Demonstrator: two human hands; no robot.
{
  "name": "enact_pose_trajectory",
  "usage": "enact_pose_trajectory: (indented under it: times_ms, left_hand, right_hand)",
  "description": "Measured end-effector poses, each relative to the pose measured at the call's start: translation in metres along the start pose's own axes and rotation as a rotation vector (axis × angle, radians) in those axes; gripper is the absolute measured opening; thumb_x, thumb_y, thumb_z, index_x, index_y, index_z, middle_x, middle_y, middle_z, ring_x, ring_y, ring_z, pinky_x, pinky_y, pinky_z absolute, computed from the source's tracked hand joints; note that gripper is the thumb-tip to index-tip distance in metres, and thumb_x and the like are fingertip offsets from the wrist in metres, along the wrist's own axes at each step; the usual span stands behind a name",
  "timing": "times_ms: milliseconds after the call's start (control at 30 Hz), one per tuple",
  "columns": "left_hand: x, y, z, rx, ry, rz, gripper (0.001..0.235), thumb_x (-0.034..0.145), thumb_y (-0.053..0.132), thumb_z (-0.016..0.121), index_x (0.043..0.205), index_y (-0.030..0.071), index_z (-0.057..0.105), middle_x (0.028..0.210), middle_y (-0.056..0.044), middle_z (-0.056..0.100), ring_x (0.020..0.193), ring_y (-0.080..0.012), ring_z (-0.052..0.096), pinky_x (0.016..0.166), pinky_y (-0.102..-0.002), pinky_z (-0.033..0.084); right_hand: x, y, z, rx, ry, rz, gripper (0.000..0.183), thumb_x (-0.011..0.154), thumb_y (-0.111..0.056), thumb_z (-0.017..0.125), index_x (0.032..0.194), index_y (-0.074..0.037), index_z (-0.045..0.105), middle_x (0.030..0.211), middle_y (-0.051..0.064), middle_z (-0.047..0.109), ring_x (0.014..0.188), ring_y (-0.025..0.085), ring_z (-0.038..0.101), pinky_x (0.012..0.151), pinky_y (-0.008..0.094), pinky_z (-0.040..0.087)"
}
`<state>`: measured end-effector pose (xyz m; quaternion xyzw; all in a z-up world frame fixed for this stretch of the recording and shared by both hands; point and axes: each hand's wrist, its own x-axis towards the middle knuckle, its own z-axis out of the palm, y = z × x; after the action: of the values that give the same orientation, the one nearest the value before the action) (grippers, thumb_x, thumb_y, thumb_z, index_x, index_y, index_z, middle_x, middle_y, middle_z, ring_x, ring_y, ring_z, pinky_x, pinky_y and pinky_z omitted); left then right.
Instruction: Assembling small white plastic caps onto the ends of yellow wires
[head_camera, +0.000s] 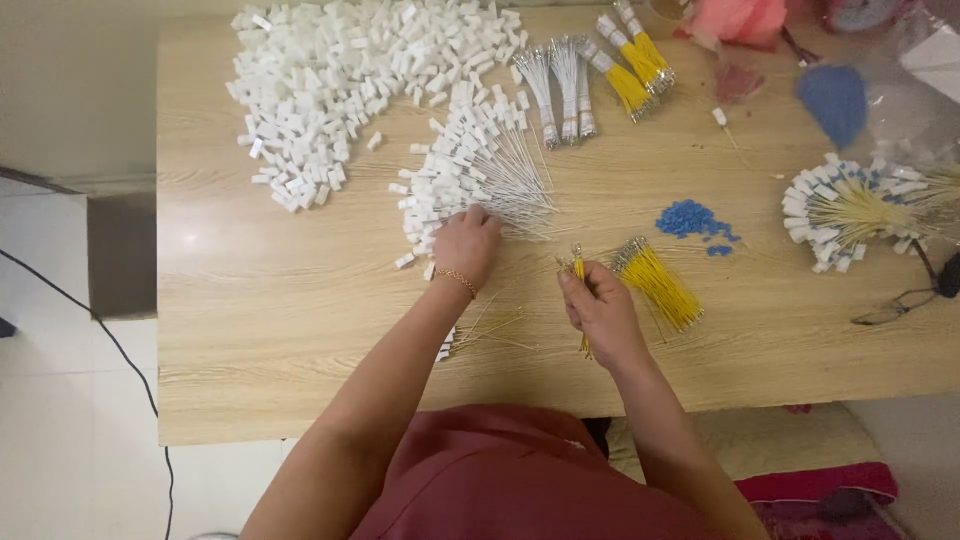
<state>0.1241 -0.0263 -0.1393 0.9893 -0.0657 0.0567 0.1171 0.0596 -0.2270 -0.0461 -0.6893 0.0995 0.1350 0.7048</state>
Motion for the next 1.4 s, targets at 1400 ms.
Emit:
enact_pose_trajectory:
  times_ms: [1400]
  left_hand:
    - [-0.099, 0.031, -0.163, -1.619, 0.044, -0.360, 0.015, 0.095, 0.016, 0.063, 0.104, 0.004, 0.063, 0.071, -0.006, 0.060, 0.059, -0.0094, 0.056, 0.053, -0.021, 0.052]
  right_hand:
    - [-0.040, -0.080, 0.061, -0.338, -0.191, -0.205, 0.010, 0.086, -0.010, 0.071, 0.078, -0.004, 0.067, 0.055, -0.003, 0.046, 0.053, 0.006, 0.039, 0.048, 0.020, 0.030]
